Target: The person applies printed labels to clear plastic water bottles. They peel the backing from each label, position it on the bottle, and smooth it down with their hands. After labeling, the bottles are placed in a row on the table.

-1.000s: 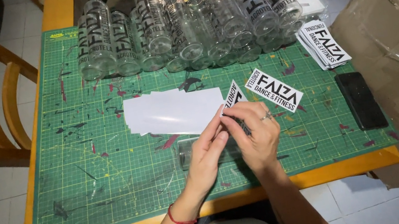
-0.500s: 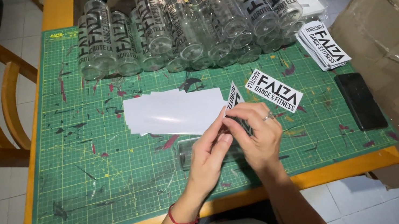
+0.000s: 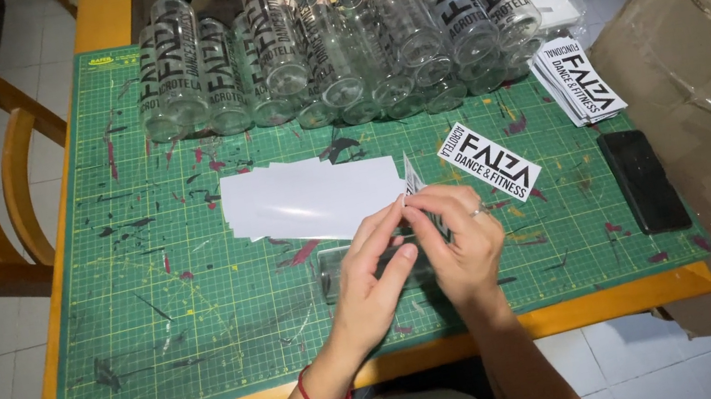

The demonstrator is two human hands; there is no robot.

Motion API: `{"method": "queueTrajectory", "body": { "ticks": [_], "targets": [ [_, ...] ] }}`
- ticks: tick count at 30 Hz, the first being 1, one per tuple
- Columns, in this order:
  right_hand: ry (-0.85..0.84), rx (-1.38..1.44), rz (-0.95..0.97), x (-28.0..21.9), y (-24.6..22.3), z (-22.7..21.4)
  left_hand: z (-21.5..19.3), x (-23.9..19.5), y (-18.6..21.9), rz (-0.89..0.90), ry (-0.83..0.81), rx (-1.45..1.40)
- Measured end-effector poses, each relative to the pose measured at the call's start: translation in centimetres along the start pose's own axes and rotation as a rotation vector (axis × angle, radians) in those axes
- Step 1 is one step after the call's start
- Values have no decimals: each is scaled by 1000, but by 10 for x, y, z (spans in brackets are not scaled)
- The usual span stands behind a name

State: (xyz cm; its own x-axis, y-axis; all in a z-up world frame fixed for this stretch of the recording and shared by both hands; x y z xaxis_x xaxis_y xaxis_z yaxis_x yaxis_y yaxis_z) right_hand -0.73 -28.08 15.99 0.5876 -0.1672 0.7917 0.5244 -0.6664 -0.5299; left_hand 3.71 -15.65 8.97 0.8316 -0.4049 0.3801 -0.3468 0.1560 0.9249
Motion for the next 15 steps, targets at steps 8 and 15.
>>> {"method": "queueTrajectory", "body": {
  "ticks": [8, 15],
  "targets": [
    [-8, 150, 181, 0, 19, -1, -3, -3, 5, 3, 20, 4],
    [-10, 194, 219, -1, 22, -2, -2, -2, 10, 14, 7, -29]
  ]
}}
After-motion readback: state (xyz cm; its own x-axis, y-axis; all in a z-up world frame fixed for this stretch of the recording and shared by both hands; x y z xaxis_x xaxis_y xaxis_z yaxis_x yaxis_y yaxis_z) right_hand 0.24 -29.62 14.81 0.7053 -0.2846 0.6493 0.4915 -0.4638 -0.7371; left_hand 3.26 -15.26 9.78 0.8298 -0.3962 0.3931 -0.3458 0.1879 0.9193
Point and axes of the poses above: each hand's wrist, its own x-axis towards the middle knuckle, its own z-axis out of the palm, y = z × x, the point moved 10 cm from there along x, towards the middle knuckle, and after that the axes turned 6 degrees about x, right-handed, at the moved point
